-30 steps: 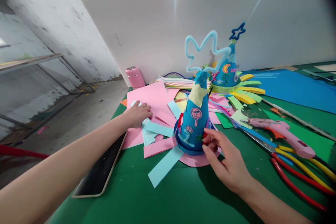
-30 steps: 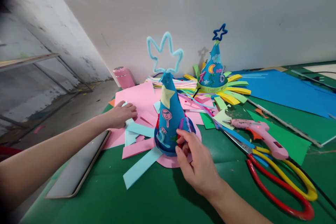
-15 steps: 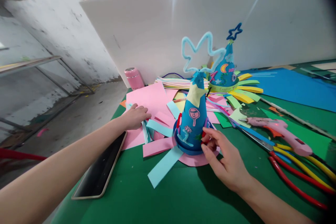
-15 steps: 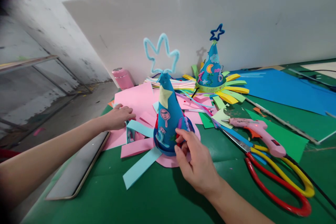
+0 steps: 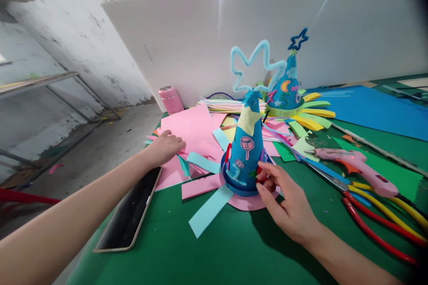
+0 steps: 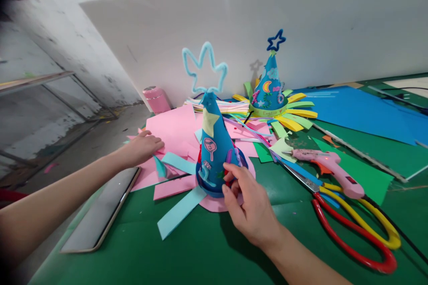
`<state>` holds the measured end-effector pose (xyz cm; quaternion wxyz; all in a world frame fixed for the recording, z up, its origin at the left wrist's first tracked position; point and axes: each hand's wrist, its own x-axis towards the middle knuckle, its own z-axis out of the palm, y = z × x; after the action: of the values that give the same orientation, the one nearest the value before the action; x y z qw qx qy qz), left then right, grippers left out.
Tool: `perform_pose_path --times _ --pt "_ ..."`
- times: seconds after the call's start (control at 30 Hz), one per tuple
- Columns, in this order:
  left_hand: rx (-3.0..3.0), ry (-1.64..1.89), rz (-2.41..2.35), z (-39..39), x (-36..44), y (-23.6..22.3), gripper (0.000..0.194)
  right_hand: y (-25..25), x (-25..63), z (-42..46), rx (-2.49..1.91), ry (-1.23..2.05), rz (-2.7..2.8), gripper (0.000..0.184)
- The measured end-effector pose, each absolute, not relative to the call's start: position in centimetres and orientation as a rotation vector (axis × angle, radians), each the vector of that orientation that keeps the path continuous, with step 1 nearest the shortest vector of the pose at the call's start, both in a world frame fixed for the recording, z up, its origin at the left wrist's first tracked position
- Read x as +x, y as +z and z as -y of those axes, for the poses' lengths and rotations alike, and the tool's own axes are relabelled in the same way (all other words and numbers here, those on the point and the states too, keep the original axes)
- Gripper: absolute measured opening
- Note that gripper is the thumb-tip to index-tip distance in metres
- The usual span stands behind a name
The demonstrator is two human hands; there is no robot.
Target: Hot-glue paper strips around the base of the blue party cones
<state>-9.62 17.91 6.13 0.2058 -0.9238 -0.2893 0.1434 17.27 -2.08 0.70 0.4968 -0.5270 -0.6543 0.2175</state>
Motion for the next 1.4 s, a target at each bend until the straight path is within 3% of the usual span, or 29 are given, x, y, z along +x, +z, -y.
perform_pose_path --times 0.3,0.57,0.77,0.87,1.13,1.4 --pt "-2.221 0.174 0.994 -13.3 -13.1 12.8 0.021 0.6 17.3 2.4 -1.205 0.521 1.586 0.039" --pt "-2.611 -0.343 0.772 -4.3 -10.6 10.8 0.019 1.6 17.0 3.4 -1.017 0.611 1.603 0.037" --pt "-2.946 0.078 0.777 -3.2 -7.8 7.2 0.033 2.8 15.8 4.4 -1.041 1.04 1.762 0.047" --pt "-2.948 0.196 0.775 -3.7 -7.1 6.0 0.035 2.9 14.8 4.1 -1.115 1.117 1.723 0.037" --pt "-3.067 0.266 1.022 -4.9 -6.1 5.4 0.044 1.5 14.7 3.2 -1.301 0.849 1.826 0.021" --pt "-3.155 0.214 0.925 -5.7 -6.3 4.9 0.017 1.5 15.4 3.5 -1.391 0.69 2.039 0.015"
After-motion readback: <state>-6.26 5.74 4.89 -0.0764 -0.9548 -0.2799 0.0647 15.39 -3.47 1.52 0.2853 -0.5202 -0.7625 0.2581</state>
